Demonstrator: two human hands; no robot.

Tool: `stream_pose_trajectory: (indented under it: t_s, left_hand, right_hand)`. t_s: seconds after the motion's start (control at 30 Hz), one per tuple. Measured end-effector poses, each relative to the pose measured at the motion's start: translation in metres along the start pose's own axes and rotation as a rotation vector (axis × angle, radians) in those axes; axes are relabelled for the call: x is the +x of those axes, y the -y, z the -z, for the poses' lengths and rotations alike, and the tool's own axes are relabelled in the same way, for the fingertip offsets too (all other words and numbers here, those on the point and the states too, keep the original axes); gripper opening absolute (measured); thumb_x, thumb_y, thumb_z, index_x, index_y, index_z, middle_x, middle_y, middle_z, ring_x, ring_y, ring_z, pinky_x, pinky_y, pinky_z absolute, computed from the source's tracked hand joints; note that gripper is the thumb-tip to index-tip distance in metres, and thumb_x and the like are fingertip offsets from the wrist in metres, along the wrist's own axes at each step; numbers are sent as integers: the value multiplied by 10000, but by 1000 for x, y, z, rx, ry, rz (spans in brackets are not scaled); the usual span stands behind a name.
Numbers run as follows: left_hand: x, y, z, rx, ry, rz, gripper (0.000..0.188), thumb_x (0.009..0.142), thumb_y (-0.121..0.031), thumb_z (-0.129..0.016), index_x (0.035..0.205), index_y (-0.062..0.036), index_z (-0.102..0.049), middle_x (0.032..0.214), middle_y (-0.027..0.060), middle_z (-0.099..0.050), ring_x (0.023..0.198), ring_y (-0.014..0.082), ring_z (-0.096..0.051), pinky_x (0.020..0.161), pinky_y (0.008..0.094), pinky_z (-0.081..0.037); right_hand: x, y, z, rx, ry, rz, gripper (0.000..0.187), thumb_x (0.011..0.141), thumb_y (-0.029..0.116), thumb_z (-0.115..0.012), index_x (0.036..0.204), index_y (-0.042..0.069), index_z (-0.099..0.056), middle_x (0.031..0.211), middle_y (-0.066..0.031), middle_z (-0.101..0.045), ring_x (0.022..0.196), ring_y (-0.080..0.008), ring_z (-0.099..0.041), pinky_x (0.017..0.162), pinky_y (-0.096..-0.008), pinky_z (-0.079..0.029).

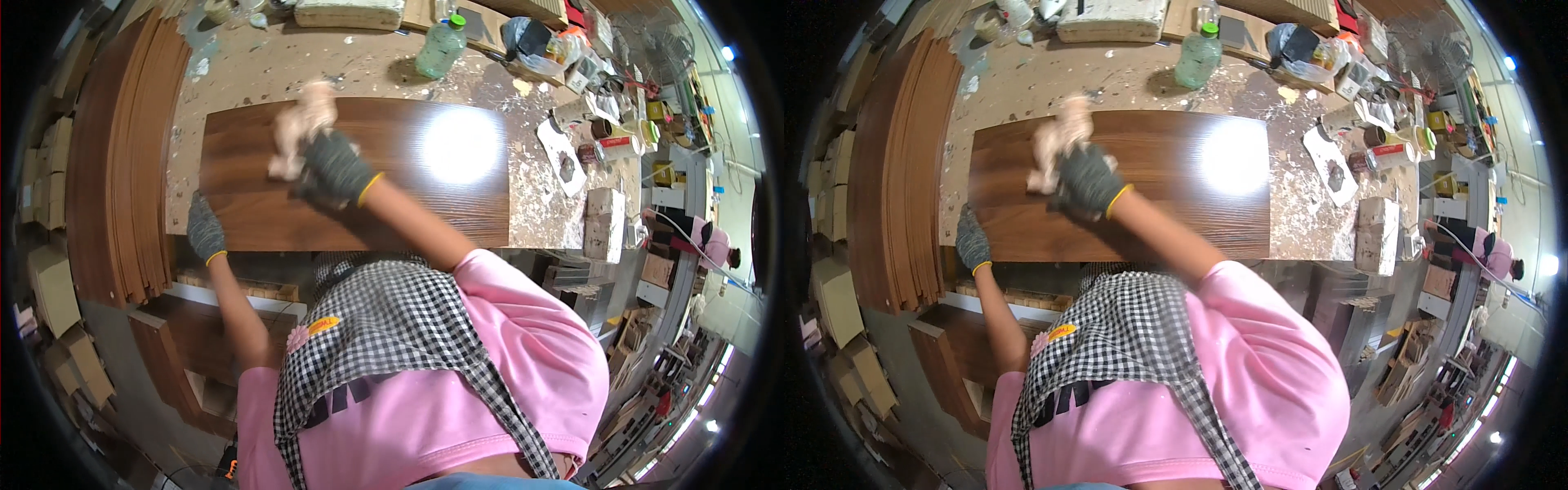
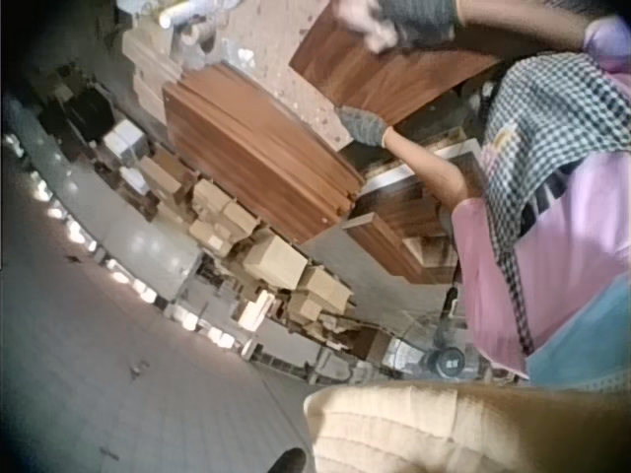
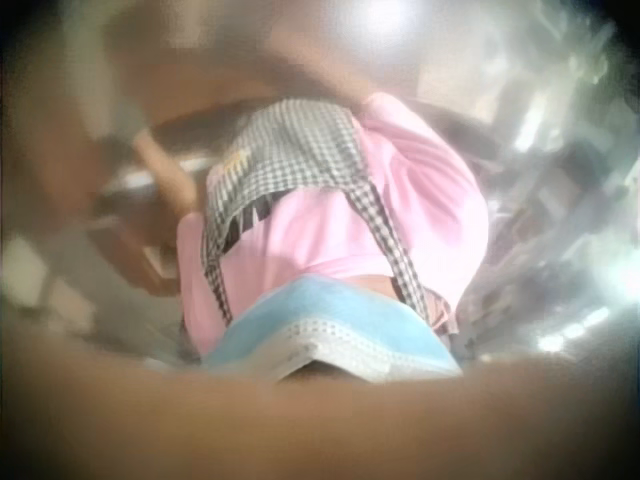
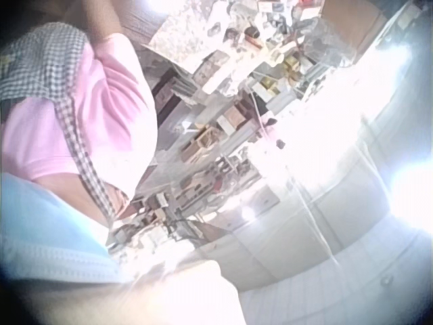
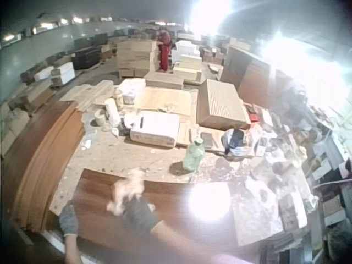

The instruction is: The person cleans and finishes wood panels by wiping the surface with a cloth, applying filler to the edges, and sanding the sides by hand.

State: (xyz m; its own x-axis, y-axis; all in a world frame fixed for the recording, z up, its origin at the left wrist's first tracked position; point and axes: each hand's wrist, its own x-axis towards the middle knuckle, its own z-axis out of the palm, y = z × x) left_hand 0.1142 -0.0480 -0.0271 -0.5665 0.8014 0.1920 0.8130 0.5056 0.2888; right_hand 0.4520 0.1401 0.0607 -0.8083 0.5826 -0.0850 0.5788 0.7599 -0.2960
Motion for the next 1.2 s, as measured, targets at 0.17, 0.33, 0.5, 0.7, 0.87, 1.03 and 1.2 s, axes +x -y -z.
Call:
stream_pose_trajectory:
  t_s: [0.17, 0.33, 0.5, 0.7, 0.87, 1.03, 1.2]
  left_hand:
    - [-3, -14, 8, -135, 74, 113, 471, 1100, -294, -374, 1435, -13, -551, 1458, 174, -572, 1332, 321, -541, 1133, 382, -395]
    - [2, -12, 3, -134, 67, 123, 479, 1103, -299, -377, 1449, -9, -537, 1482, 175, -550, 1355, 315, -521, 1161, 366, -362]
    - [-6, 5, -8, -133, 44, 152, 464, 1101, -271, -379, 1444, -5, -543, 1481, 174, -552, 1355, 303, -522, 1169, 371, -362]
    - [1, -12, -1, 103, -65, -69, 398, 1078, -254, -437, 1328, -19, -638, 1311, 194, -664, 1188, 338, -636, 1050, 425, -480]
    - [-7, -23, 20, -92, -81, 52, 403, 1075, -287, -445, 1329, -39, -636, 1278, 201, -672, 1168, 372, -632, 1034, 448, -482]
    - [5, -28, 26, -95, 62, 181, 428, 1077, -286, -428, 1373, -23, -593, 1346, 210, -632, 1238, 369, -592, 1072, 444, -451]
    - [5, -25, 13, -35, 27, 43, 401, 1070, -242, -434, 1361, -22, -599, 1345, 212, -631, 1239, 365, -592, 1066, 437, -455]
  right_hand:
    - [-54, -92, -26, 131, -531, -146, 668, 910, 496, -664, 1432, 96, -542, 1526, -186, -458, 1449, -408, -373, 1173, -577, -277]
    - [-189, -288, 6, 90, -591, -663, 303, 996, 295, -531, 1194, 102, -656, 1203, -204, -655, 1080, -428, -624, 900, -514, -495]
    - [-209, -269, 79, 3, -576, -1022, 436, 1005, 430, -559, 1011, 33, -739, 913, -235, -720, 886, -452, -678, 829, -494, -533]
    - [-161, -225, -18, -525, -257, -847, 769, 973, 551, -547, 1546, 59, -401, 1556, -219, -434, 1394, -447, -432, 1146, -561, -319]
    - [10, -93, -26, -166, -257, -475, 926, 909, 632, -589, 1546, 4, -350, 1577, -266, -373, 1450, -444, -344, 1186, -596, -216]
    - [205, 57, -56, 5, -399, -109, 904, 860, 605, -658, 1458, -27, -413, 1320, -266, -497, 1254, -451, -467, 1085, -577, -344]
    - [274, 100, -66, 3, -296, 63, 638, 934, 508, -568, 1387, 59, -550, 1400, -175, -532, 1305, -398, -482, 1111, -605, -313]
